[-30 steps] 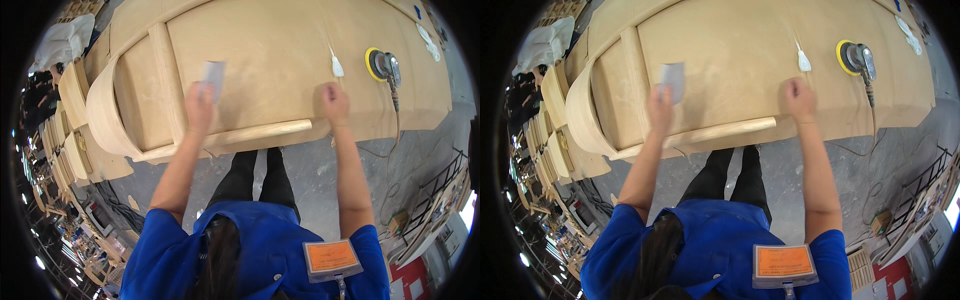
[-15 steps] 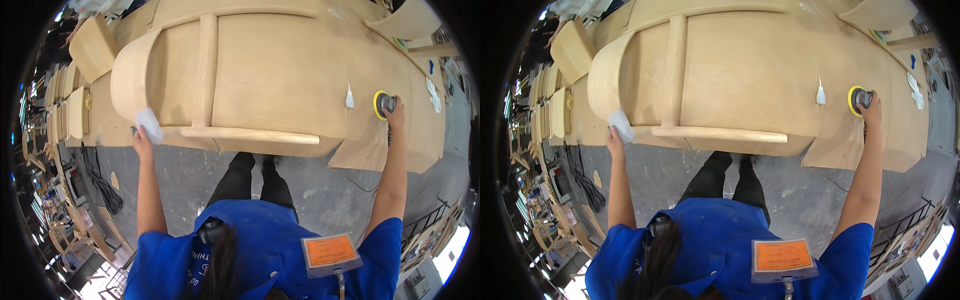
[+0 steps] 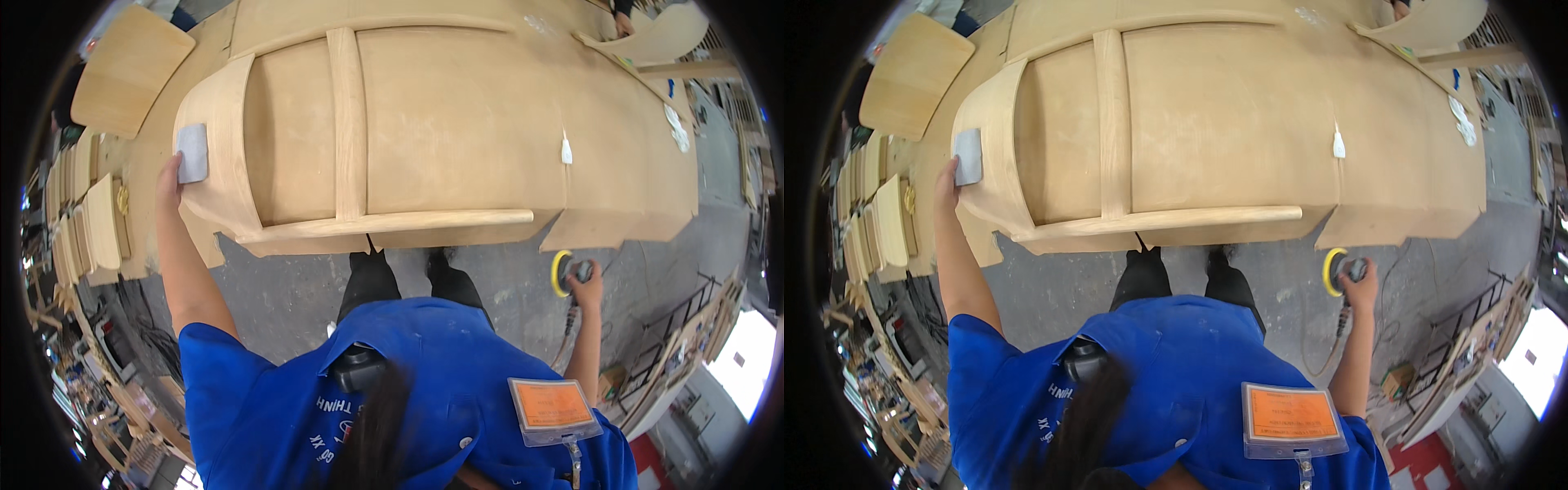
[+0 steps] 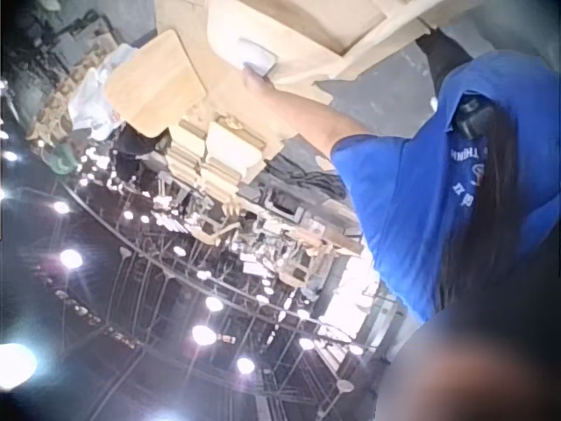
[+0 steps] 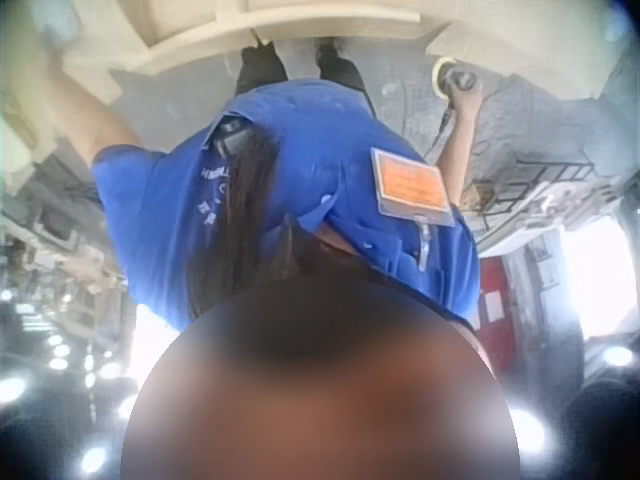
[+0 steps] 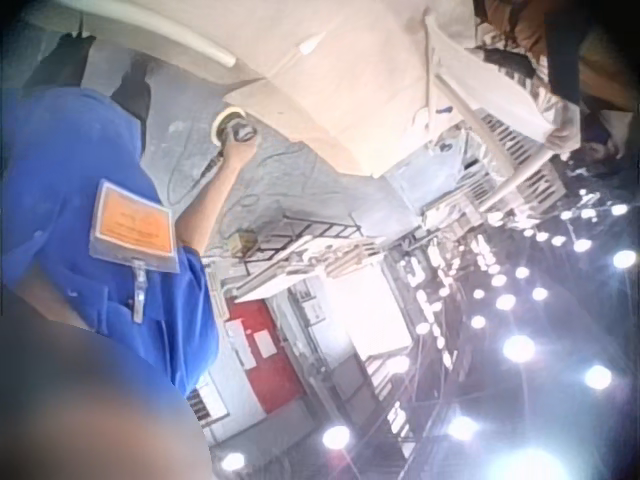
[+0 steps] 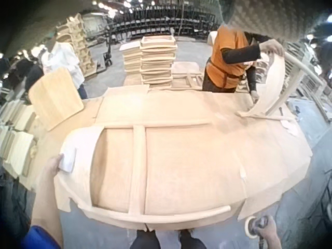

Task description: The person sands the surfaces of wooden chair parts using a handheld electric sander and a sanding block. They flip and reposition the chair components to access different areas, then apply a white substance from a tube to the edges.

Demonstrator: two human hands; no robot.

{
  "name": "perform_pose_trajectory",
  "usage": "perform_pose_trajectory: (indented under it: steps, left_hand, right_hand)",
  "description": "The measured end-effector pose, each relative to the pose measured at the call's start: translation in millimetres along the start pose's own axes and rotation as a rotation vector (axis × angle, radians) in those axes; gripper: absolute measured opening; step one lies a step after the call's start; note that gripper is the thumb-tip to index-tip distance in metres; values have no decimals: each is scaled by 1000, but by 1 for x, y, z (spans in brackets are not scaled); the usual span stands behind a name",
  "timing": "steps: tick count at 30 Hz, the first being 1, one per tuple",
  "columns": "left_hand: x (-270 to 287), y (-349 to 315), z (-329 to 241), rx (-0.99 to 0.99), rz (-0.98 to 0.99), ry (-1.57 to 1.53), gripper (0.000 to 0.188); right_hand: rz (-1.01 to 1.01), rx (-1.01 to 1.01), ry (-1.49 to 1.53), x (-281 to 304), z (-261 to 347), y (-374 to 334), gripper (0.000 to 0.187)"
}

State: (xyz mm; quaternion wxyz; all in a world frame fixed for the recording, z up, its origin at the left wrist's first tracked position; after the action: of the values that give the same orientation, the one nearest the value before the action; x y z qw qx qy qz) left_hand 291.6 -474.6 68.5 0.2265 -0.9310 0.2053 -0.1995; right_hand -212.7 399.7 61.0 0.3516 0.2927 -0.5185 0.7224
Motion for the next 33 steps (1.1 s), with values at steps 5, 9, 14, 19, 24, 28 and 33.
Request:
perform_pose_trajectory:
  steps: [5, 9, 14, 19, 24, 28, 33]
  left_hand:
    - [1, 29, 7, -166, 112, -135, 41]
    - [4, 52, -51, -174, 128, -98, 44]
    - [36, 95, -201, -383, 250, 202, 47]
    - [95, 103, -310, -419, 225, 129, 46]
    - [144, 14, -422, -552, -12, 526, 48]
    - [154, -106, -425, -614, -251, 520, 54]
    - [141, -300, -384, -674, -609, 454, 55]
  right_hand:
    - [50, -179, 52, -62, 13, -105, 76]
    - [25, -320, 143, -75, 29, -148, 75]
    - [-53, -264, 146, -62, 68, -157, 77]
    - [-64, -85, 276, -53, 98, -160, 74]
    - [-3, 117, 329, -43, 137, -147, 73]
    - [120, 352, 339, -37, 180, -104, 73]
    - [371, 659, 328, -48, 235, -28, 74]
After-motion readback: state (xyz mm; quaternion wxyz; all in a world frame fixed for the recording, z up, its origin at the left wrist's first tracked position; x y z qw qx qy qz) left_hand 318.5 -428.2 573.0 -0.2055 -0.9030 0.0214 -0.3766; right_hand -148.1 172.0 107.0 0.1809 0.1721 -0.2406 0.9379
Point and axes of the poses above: each hand's wrist, its own y-axis towards the middle knuckle, its own x-axis out of the back of the hand, z = x × y, the point moved 7 cm from there along y, towards the middle knuckle, and after that the axes turned 12 degrees about z, right-handed, at the moved point
